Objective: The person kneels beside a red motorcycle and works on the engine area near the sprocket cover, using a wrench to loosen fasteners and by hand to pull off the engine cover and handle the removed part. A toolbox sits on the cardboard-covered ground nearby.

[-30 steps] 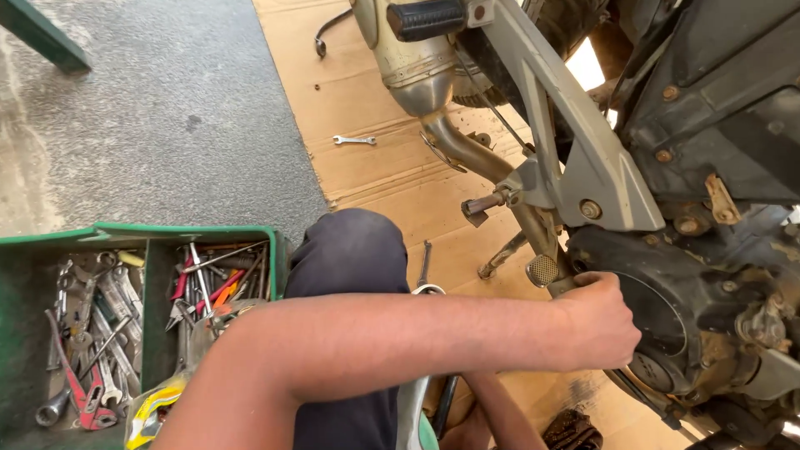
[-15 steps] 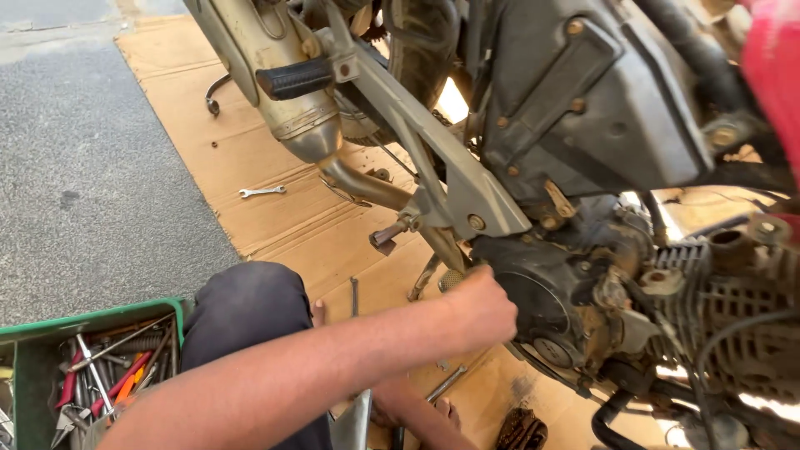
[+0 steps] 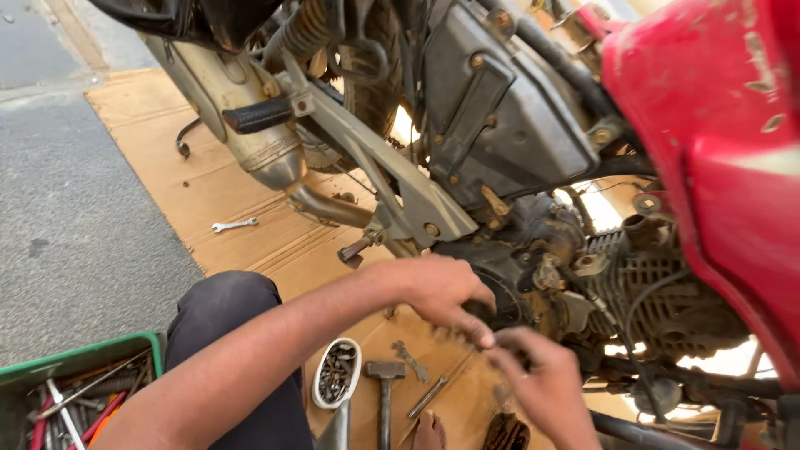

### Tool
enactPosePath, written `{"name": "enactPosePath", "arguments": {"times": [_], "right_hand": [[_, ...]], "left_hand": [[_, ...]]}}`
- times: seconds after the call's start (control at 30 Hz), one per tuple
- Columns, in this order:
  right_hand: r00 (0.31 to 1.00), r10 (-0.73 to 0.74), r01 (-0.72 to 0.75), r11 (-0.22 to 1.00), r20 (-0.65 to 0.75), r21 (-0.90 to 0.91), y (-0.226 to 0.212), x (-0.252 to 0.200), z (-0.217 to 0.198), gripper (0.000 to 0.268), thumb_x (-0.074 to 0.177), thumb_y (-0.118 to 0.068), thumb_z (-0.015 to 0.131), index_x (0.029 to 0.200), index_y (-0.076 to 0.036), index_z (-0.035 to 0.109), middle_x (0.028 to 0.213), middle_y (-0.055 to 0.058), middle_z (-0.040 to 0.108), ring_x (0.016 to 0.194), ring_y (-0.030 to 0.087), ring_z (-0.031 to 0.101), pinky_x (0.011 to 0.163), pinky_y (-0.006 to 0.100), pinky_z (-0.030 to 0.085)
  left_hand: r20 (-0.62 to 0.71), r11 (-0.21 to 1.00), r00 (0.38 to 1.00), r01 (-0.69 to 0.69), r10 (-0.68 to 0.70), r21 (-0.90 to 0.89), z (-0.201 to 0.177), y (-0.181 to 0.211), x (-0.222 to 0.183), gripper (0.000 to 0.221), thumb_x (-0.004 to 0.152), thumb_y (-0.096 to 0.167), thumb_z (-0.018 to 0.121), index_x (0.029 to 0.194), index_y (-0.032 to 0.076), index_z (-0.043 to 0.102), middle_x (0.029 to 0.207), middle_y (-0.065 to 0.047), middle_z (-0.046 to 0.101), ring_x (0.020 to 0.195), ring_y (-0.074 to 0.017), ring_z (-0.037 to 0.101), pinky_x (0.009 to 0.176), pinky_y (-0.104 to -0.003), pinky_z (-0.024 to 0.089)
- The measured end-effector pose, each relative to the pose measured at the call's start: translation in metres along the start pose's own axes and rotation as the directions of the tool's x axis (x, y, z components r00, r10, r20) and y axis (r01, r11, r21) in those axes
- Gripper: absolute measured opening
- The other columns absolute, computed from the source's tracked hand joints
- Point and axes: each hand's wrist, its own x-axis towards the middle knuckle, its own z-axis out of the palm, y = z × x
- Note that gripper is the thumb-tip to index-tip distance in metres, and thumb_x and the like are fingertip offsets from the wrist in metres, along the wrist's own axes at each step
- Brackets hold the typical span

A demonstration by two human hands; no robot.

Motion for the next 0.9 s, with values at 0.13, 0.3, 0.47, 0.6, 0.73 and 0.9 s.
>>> {"name": "enactPosePath", "arguments": {"times": [0.13,0.3,0.47,0.6,0.73,0.9], "right_hand": [[0.900,0.296,-0.060,0.811,-0.320,0.582,0.018,0.017,-0.005,0.028,0.086,-0.006,0.077,0.113,0.002,0.071,0.093,0.011,0.078,0.076,0.014,0.070,0.065,0.028,0.058],[0.841,0.336,0.013,0.771,-0.424,0.637,0.013,0.028,-0.014,0.034,0.087,-0.007,0.078,0.117,0.006,0.067,0.098,0.013,0.077,0.080,0.015,0.072,0.071,0.027,0.060],[0.813,0.358,0.025,0.767,-0.460,0.641,0.019,0.033,-0.011,0.032,0.089,-0.008,0.077,0.117,0.005,0.069,0.096,0.013,0.076,0.080,0.017,0.073,0.071,0.028,0.060],[0.791,0.318,0.042,0.824,-0.523,0.564,0.015,0.034,-0.010,0.028,0.091,-0.008,0.078,0.114,0.005,0.070,0.094,0.013,0.076,0.080,0.016,0.073,0.071,0.026,0.059],[0.760,0.316,0.036,0.852,-0.568,0.523,0.012,0.032,-0.007,0.028,0.091,-0.007,0.078,0.115,0.005,0.071,0.092,0.013,0.075,0.081,0.015,0.073,0.070,0.024,0.056],[0.723,0.279,0.093,0.867,-0.631,0.490,0.010,0.028,-0.006,0.026,0.092,-0.006,0.078,0.114,0.006,0.070,0.096,0.014,0.077,0.084,0.016,0.075,0.075,0.024,0.060]], "left_hand": [[-0.188,0.999,0.982,-0.032,0.024,-0.037,0.026,-0.010,0.024,0.031,0.094,0.039,0.063,0.108,0.012,0.072,0.095,-0.016,0.075,0.096,-0.0416,0.071,0.079,-0.056,0.054],[-0.418,0.995,0.908,-0.029,-0.015,-0.098,0.032,-0.016,0.046,0.029,0.094,0.038,0.065,0.103,0.011,0.070,0.097,-0.013,0.074,0.096,-0.0404,0.070,0.077,-0.055,0.053],[-0.527,0.990,0.848,-0.020,-0.058,-0.141,0.032,-0.022,0.065,0.031,0.088,0.035,0.075,0.099,0.007,0.067,0.097,-0.012,0.070,0.092,-0.0348,0.071,0.079,-0.049,0.055],[-0.655,0.997,0.755,-0.052,0.006,-0.050,0.031,-0.022,0.074,0.028,0.085,0.028,0.079,0.099,0.006,0.069,0.096,-0.012,0.066,0.099,-0.0350,0.067,0.081,-0.050,0.053],[-0.683,0.997,0.727,-0.028,0.066,0.068,0.033,-0.027,0.082,0.024,0.084,0.028,0.079,0.096,0.008,0.071,0.095,-0.011,0.063,0.102,-0.0315,0.065,0.091,-0.051,0.049],[-0.708,0.994,0.699,-0.096,0.101,0.048,0.028,-0.019,0.081,0.019,0.087,0.028,0.077,0.094,0.011,0.072,0.095,-0.010,0.064,0.101,-0.0314,0.065,0.092,-0.051,0.049]]}}
